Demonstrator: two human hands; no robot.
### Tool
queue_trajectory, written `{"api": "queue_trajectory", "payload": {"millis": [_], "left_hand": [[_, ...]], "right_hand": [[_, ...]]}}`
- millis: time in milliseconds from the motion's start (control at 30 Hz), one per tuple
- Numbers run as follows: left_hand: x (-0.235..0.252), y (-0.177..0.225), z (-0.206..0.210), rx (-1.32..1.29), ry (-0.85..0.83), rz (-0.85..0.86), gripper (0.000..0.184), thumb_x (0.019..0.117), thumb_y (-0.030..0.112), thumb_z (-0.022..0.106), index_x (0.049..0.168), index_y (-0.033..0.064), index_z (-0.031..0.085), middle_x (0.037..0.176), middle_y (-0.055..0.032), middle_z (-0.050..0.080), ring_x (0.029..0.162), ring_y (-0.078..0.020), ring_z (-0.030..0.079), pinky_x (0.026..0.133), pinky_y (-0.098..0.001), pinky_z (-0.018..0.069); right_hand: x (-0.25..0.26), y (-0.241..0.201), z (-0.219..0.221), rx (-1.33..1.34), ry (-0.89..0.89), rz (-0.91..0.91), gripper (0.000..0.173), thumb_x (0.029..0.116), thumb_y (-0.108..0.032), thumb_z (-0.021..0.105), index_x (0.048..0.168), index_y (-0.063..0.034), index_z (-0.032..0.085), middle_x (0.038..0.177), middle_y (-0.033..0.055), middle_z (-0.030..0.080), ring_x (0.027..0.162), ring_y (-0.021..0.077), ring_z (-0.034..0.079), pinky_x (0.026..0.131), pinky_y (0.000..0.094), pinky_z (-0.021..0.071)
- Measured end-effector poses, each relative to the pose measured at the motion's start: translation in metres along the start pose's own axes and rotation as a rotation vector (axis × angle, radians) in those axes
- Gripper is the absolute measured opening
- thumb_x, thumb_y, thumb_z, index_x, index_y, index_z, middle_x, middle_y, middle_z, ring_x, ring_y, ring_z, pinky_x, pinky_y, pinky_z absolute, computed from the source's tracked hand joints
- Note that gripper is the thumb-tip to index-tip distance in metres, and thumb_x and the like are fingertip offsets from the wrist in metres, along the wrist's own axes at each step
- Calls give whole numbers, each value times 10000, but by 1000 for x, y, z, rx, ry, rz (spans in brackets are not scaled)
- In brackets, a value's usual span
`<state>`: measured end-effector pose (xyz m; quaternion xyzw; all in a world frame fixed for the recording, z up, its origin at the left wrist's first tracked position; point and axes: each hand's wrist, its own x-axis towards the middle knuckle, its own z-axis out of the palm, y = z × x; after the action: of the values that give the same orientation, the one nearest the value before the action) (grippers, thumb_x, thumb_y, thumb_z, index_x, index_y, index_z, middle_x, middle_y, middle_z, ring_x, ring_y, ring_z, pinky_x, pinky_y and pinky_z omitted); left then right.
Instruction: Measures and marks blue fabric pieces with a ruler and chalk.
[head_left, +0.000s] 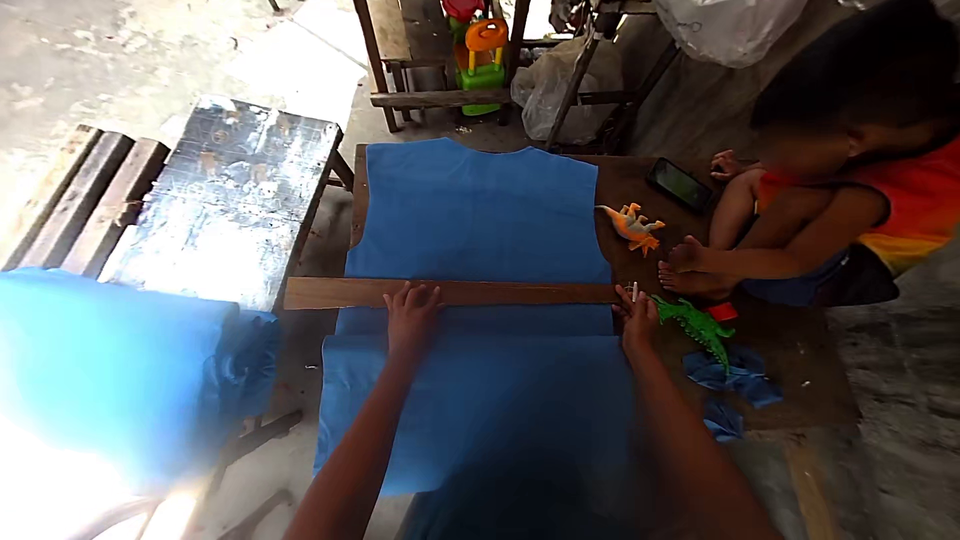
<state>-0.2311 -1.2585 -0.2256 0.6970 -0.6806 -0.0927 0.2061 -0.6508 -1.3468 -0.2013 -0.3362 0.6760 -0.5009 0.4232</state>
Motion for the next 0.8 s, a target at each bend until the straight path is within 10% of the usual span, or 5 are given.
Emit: {"api": "queue_trajectory", "payload": {"millis": [533, 600, 800], "left_hand": [[3, 15, -16, -27, -24, -65, 357, 1034, 323, 569, 1316, 158, 712, 1394, -177, 622, 1413, -459, 441, 1137, -750, 201], [1, 13, -12, -6, 0, -76, 349, 1035, 337, 560, 1315, 198, 716, 1398, -133, 629, 1421, -425, 448, 1134, -768, 192], [-1, 8, -4, 24, -65, -146, 376, 1058, 423, 496, 1376, 316, 665, 1497, -52, 562, 1499, -422, 324, 1107, -828, 85]], "right_hand": [[3, -55, 6, -221, 258, -29, 435, 1141, -211, 261, 1408, 111, 381, 1153, 177, 656, 889, 128, 625, 795, 290, 494], [-2, -70, 35, -257, 158, -98, 389, 1140, -189, 293, 1351, 119, 404, 1006, 113, 625, 786, 52, 599, 739, 224, 501], [-46, -51, 176, -417, -574, -159, 322, 1070, -126, 500, 1303, 86, 570, 1194, 224, 659, 1037, 244, 663, 899, 406, 547]]}}
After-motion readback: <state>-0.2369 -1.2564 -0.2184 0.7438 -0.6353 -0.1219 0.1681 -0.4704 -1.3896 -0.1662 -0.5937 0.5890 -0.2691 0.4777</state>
